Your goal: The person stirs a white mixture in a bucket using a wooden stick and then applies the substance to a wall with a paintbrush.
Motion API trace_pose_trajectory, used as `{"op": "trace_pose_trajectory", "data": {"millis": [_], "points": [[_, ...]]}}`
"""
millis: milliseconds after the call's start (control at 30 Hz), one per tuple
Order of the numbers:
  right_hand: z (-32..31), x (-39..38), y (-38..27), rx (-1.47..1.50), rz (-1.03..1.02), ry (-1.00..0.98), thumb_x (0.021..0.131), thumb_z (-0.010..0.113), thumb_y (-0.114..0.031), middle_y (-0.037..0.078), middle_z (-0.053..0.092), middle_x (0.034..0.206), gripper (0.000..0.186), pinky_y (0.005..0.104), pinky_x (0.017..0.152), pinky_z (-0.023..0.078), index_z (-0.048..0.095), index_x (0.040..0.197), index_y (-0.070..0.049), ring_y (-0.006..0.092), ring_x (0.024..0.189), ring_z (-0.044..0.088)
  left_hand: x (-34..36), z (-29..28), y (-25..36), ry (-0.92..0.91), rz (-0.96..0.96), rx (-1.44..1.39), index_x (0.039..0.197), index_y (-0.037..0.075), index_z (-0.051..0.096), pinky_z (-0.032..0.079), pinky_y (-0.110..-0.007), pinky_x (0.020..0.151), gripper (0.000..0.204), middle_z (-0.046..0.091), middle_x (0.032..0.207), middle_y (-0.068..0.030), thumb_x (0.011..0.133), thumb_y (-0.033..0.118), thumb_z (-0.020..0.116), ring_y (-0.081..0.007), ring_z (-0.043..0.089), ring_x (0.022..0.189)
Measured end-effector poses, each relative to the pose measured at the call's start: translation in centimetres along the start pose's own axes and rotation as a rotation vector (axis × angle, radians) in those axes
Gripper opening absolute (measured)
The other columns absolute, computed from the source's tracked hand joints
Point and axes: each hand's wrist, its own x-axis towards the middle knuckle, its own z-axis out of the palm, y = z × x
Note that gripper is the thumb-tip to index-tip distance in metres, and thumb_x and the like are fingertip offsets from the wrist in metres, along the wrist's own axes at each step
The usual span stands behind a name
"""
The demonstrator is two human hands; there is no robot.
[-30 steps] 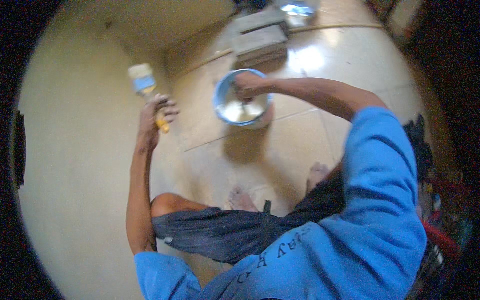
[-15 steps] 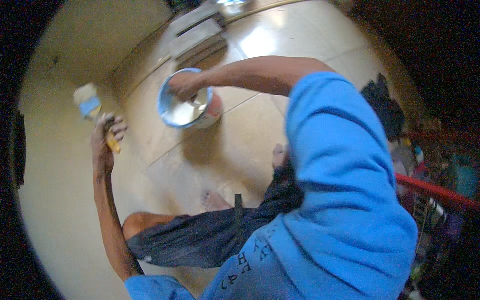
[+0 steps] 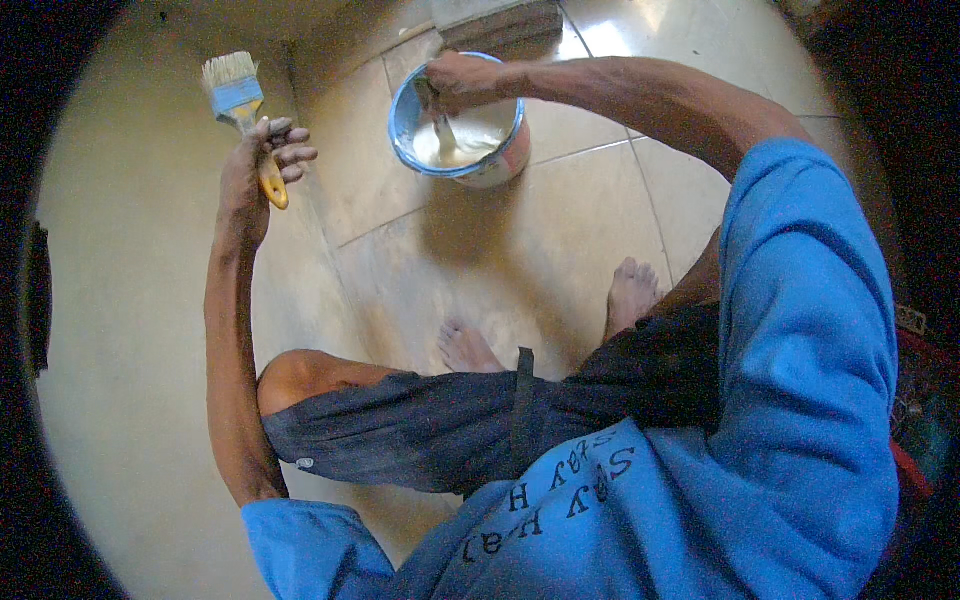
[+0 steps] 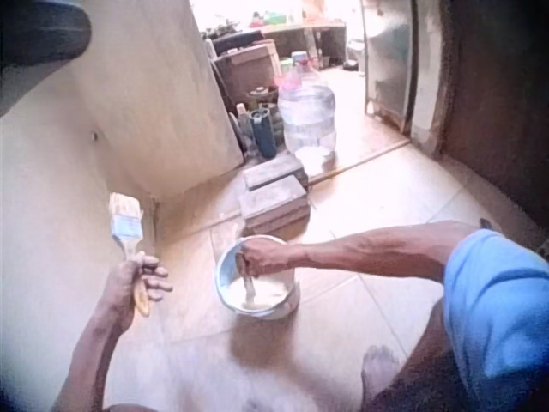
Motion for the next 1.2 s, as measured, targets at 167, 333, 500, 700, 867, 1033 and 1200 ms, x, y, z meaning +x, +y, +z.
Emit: {"op": "trace_pose_trajectory", "data": {"millis": [167, 333, 500, 700, 867, 1033, 1200], "points": [[-3.2, -0.5, -1.6, -0.466, 0.000, -0.070, 0.080, 0.061, -0.018, 0.016, 0.062, 0.067, 0.019, 0.0416, 0.058, 0.049, 0.061, 0.080, 0.001, 0.0296, 0.063, 0.063, -0.5, -0.2, -0.1, -0.012, 0.004, -0.011, 0.116, -0.003, 0.052, 0.052, -0.024, 0.067, 0.052, 0.063, 0.102, -0.0139, 0.093, 0.044, 0.051, -0.0189, 0.067, 0.086], [-1.1, -1.7, -2.7, -0.122, 0.145, -0.199, 0.075, 0.064, -0.015, 0.010, 0.061, 0.059, 0.016, 0.0354, 0.049, 0.048, 0.064, 0.067, -0.002, 0.0183, 0.055, 0.061, -0.7, -0.3, 0.0, 0.073, 0.031, 0.038, 0.111, -0.007, 0.052, 0.055, -0.025, 0.063, 0.051, 0.064, 0.097, -0.0169, 0.094, 0.041, 0.049, -0.0213, 0.069, 0.080], [-1.1, -0.5, -1.5, -0.132, 0.057, 0.041, 0.076, 0.064, -0.016, 0.013, 0.063, 0.065, 0.015, 0.0389, 0.059, 0.048, 0.066, 0.075, -0.001, 0.0257, 0.061, 0.061, -0.4, -0.2, -0.1, 0.088, 0.005, 0.016, 0.110, -0.005, 0.053, 0.055, -0.025, 0.063, 0.049, 0.065, 0.095, -0.0159, 0.094, 0.041, 0.048, -0.0216, 0.069, 0.079], [-1.5, -2.6, 0.5, -0.197, -0.131, 0.007, 0.079, 0.066, -0.006, 0.013, 0.068, 0.074, 0.012, 0.0356, 0.063, 0.052, 0.070, 0.089, -0.001, 0.0213, 0.062, 0.063, -0.8, -0.4, 0.1, 0.039, -0.009, 0.010, 0.115, -0.003, 0.050, 0.054, -0.024, 0.064, 0.050, 0.063, 0.099, -0.0148, 0.095, 0.042, 0.048, -0.0199, 0.068, 0.082], [-1.3, -3.1, -3.8, 0.047, 0.143, -0.360, 0.080, 0.068, -0.009, 0.012, 0.070, 0.081, 0.016, 0.0345, 0.062, 0.053, 0.069, 0.092, 0.002, 0.0195, 0.066, 0.064, -0.7, -0.6, -0.3, 0.039, -0.001, -0.037, 0.114, -0.004, 0.050, 0.055, -0.024, 0.063, 0.049, 0.063, 0.097, -0.0154, 0.095, 0.041, 0.048, -0.0204, 0.068, 0.080], [-1.3, -0.9, -1.9, -0.044, 0.010, -0.137, 0.079, 0.065, -0.012, 0.011, 0.064, 0.067, 0.012, 0.0366, 0.058, 0.048, 0.067, 0.082, -0.001, 0.0199, 0.059, 0.059, -1.0, -0.1, 0.4, 0.060, -0.003, -0.006, 0.112, -0.004, 0.051, 0.055, -0.025, 0.062, 0.050, 0.063, 0.095, -0.0146, 0.094, 0.042, 0.048, -0.0211, 0.068, 0.080], [-2.0, 1.0, -0.9, -0.146, -0.064, 0.021, 0.079, 0.064, -0.013, 0.018, 0.063, 0.074, 0.014, 0.0398, 0.063, 0.049, 0.064, 0.085, 0.000, 0.0291, 0.065, 0.061, -0.5, -0.1, 0.3, 0.035, -0.002, -0.035, 0.110, -0.003, 0.052, 0.055, -0.026, 0.061, 0.049, 0.063, 0.095, -0.0147, 0.094, 0.044, 0.048, -0.0219, 0.068, 0.078]]}}
